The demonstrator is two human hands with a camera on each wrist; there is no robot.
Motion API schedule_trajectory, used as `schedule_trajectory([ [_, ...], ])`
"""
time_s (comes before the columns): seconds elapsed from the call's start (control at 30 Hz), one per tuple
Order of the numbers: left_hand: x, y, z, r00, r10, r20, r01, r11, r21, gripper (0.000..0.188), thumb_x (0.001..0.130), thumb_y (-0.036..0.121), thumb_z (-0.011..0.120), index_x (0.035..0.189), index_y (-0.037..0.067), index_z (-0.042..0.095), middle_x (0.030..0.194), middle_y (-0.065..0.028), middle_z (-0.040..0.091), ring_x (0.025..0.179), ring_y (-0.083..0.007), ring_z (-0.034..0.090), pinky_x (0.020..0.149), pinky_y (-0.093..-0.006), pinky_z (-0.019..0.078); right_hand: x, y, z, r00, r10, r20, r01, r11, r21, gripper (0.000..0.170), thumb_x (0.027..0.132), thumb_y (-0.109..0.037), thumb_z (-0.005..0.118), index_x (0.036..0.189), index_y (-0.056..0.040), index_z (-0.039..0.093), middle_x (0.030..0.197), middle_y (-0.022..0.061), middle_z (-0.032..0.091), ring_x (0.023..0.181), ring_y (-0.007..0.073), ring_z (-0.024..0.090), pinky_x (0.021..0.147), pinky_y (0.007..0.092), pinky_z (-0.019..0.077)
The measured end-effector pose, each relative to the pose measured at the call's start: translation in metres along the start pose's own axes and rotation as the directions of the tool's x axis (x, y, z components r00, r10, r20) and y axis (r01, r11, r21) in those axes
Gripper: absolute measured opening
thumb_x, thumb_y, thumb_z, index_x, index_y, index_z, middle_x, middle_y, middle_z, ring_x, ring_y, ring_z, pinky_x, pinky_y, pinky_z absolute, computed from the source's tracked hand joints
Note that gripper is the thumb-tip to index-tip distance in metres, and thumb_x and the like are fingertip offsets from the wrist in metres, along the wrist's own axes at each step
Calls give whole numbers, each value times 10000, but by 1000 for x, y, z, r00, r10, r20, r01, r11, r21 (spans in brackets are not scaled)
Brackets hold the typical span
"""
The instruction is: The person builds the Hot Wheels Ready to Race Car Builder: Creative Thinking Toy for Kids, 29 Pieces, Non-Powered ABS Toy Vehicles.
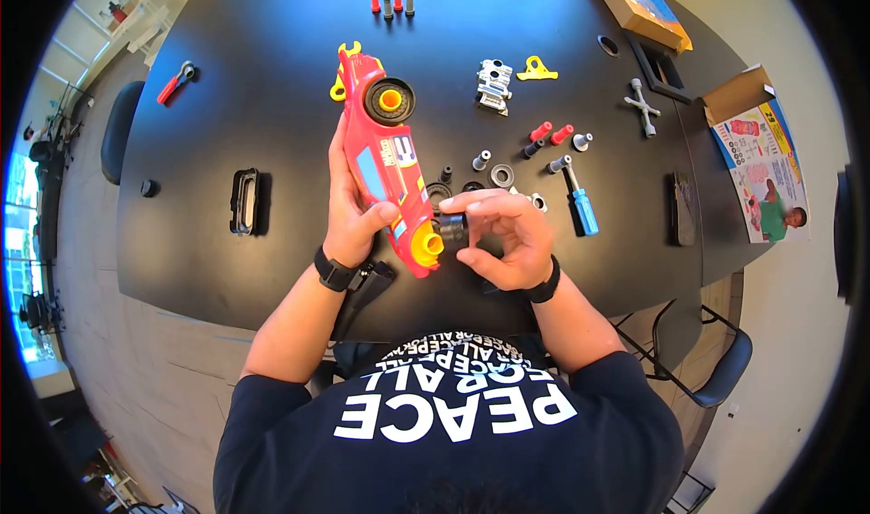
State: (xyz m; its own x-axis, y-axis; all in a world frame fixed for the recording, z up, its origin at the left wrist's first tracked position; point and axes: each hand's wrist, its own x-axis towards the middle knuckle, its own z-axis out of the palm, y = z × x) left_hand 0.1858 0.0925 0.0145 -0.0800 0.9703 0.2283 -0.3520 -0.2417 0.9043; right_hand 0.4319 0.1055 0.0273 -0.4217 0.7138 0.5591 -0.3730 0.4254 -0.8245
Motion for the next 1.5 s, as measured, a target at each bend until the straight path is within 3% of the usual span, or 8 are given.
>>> schedule_trajectory([
  [0.3,-1,-3,3,999,35,8,-35,998,55,1337,808,646,969,1758,106,200,1559,-147,550,1441,-286,601,1113,-427,597,11,-7,6,959,-181,217,234,938,-254,520,841,74,891,1340,-42,800,1456,167,701,867,128,638,706,264,519],
  [0.5,-3,-15,-10,998,-20,59,24,998,-54,1145,873,672,906,1665,66,342,1457,-208,605,1052,-268,763,871,-396,662,5,-17,6,970,-86,228,133,971,-199,511,880,-119,927,1372,-55,802,1471,173,668,857,149,594,733,291,520],
  [0.63,-3,7,-5,992,-57,116,65,995,-72,1173,862,750,866,1639,11,392,1463,-201,597,1082,-276,755,859,-375,659,10,-20,-14,979,-200,24,188,862,-470,351,953,-123,874,1280,-16,802,1245,131,765,741,103,604,607,259,485],
  [0.8,0,-5,-18,991,6,137,35,956,-292,1187,854,691,911,1656,14,355,1502,-237,568,1103,-325,753,838,-402,687,17,-8,-39,942,-70,-328,-163,759,-630,239,940,-15,831,1175,-38,796,1111,76,767,593,70,499,542,245,384],
  [0.93,-2,-2,-18,991,38,129,9,938,-346,1190,869,712,883,1672,13,353,1538,-221,544,1163,-328,730,833,-394,704,13,-9,-51,949,-35,-314,-213,665,-716,165,943,-19,824,1103,-48,793,1039,45,761,567,88,475,536,274,382],
  [1.13,3,-3,-26,988,46,146,8,937,-350,1204,870,718,880,1684,18,338,1544,-230,545,1153,-330,736,834,-389,696,14,-9,-45,970,173,-173,-240,539,-807,162,916,-62,854,1058,-54,778,981,92,741,943,327,748,816,424,593],
  [1.27,2,-2,-22,992,21,126,21,945,-325,1209,868,732,874,1681,19,334,1531,-235,556,1140,-321,744,820,-385,696,7,1,-39,943,304,137,-91,631,-771,290,870,-136,899,1113,-64,757,1079,76,744,987,331,749,836,446,598],
  [1.5,0,3,-17,993,5,118,22,973,-229,1224,840,758,882,1658,18,353,1500,-239,579,1098,-306,762,812,-386,696,-1,0,-8,854,493,166,-159,552,-819,490,824,-160,935,1240,-89,684,1235,107,655,1079,361,727,900,471,605],
])
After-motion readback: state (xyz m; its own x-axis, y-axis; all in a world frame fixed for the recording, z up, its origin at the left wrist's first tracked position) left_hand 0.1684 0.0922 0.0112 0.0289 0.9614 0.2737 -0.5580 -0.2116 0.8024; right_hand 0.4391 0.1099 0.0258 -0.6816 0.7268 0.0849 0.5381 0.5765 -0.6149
